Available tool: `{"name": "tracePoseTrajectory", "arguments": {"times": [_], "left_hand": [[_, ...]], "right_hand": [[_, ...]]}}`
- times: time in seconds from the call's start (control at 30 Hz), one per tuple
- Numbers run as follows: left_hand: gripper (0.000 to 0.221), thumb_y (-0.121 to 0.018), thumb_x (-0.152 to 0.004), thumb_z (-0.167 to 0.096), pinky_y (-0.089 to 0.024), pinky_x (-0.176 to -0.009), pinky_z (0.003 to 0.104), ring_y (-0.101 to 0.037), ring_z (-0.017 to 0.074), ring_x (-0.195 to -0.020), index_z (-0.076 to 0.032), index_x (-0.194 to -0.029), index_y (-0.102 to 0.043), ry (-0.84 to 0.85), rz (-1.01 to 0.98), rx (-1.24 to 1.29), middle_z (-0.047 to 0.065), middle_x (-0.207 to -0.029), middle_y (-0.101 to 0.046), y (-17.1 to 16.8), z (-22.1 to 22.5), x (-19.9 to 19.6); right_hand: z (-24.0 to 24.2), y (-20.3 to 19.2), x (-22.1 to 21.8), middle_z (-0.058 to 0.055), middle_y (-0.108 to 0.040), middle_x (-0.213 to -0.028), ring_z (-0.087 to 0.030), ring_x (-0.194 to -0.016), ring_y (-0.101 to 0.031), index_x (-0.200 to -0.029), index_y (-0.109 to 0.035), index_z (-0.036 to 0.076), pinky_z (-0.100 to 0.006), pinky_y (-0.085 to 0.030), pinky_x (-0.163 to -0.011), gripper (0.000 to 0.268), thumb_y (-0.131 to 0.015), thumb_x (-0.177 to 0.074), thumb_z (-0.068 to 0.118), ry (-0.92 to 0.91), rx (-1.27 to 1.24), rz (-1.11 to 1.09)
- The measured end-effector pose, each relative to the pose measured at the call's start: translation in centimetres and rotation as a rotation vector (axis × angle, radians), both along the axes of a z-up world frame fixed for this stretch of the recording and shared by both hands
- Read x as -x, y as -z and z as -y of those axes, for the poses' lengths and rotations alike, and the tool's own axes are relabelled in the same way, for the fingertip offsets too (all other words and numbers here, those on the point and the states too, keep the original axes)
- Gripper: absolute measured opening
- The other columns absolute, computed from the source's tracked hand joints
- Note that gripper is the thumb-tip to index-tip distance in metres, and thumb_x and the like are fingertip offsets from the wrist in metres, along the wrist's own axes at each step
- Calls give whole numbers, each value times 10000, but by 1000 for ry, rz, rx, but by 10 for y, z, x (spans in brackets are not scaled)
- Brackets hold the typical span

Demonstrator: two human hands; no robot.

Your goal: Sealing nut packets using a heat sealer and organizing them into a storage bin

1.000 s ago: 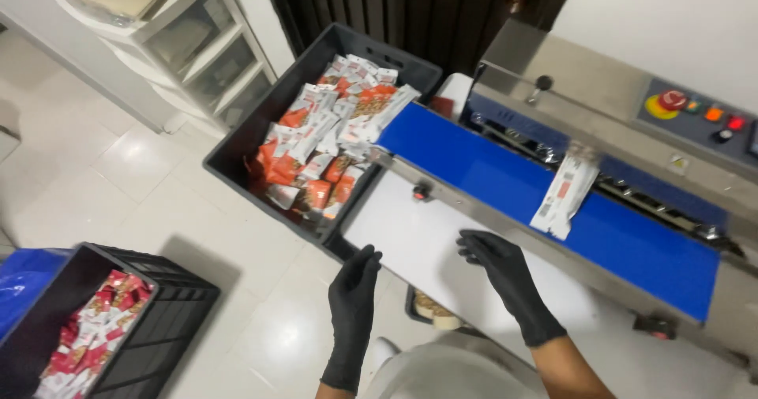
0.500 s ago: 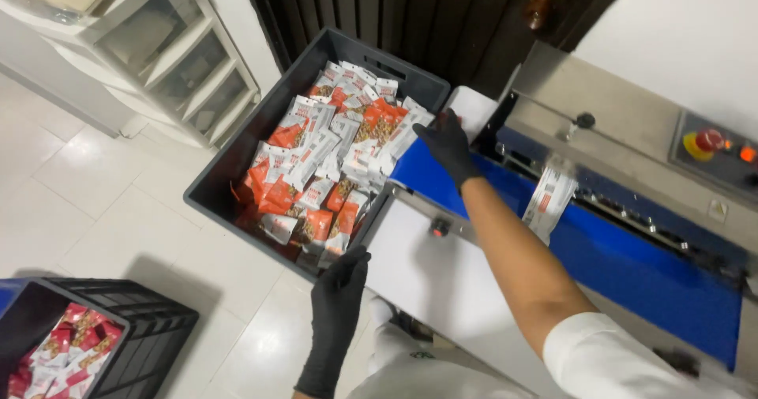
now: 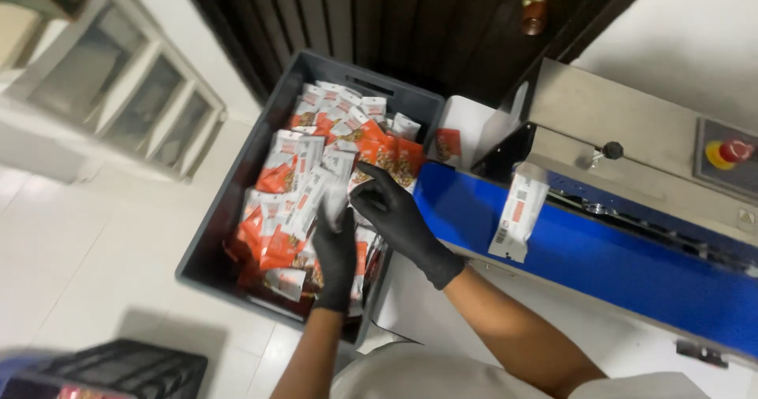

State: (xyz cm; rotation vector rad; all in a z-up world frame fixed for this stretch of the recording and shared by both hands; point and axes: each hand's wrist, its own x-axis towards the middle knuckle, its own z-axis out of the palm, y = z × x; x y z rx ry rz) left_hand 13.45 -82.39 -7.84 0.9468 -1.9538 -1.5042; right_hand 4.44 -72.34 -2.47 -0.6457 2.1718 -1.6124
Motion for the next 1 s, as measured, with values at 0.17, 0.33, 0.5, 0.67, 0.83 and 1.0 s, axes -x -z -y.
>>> {"name": "tracePoseTrajectory", "arguments": {"times": [0.17, 0.33, 0.5, 0.67, 0.83, 1.0], "left_hand": [[480, -962, -714, -272, -624, -835, 372, -787, 243, -876, -200, -1150, -775, 91, 267, -538, 106, -974, -795, 35, 111, 18], [591, -909, -701, -559, -492, -1039, 427, -677, 299, -1171, -197, -1148, -772, 187, 506, -354, 66, -1112, -774, 62, 220, 42], [702, -725, -803, -756, -505, -962, 493, -689, 398, -1106, -73, -939, -814, 333, 728, -230, 196, -941, -780, 94, 286, 20], [413, -734, -966, -451, -546, -623, 307, -657, 160, -649, -40, -938, -749, 187, 492, -500, 144, -793, -766, 214, 284, -25], [902, -855, -805, -329, -345, -1176, 522, -458, 385, -1389, -20, -1517, -395, 148, 504, 36, 283, -1481, -493, 162, 272, -17], [765, -781, -913, -262, -345, -1142, 560, -452, 446, -1372, -30, -1544, -415, 267, 86, 492, 266, -1487, -475, 160, 259, 43]], "right_hand": [[25, 34, 9, -303, -348, -1592, -455, -1493, -304, -1603, -351, 95, -553, -262, -1234, 893, -782, -905, 446, 316, -338, -107], [84, 69, -13, -284, -306, -1603, -484, -1501, -264, -1601, -388, 119, -545, -345, -1160, 819, -776, -916, 342, 498, -423, -315], [148, 151, -44, -278, -570, -1427, -445, -1350, -499, -1484, -561, 135, -522, -520, -990, 791, -915, -789, 270, 546, -440, -409], [191, 198, -19, -171, -344, -1628, -346, -1527, -305, -1609, -321, 181, -508, -318, -1224, 879, -701, -919, 570, 517, -619, 187], [227, 219, -16, -173, -250, -1681, -353, -1551, -244, -1666, -179, 200, -542, -242, -1233, 1096, -720, -844, 683, 615, -757, 271], [237, 245, -26, -200, -324, -1636, -360, -1530, -291, -1634, -250, 145, -501, -264, -1250, 1242, -921, -676, 562, 699, -664, 211]]}}
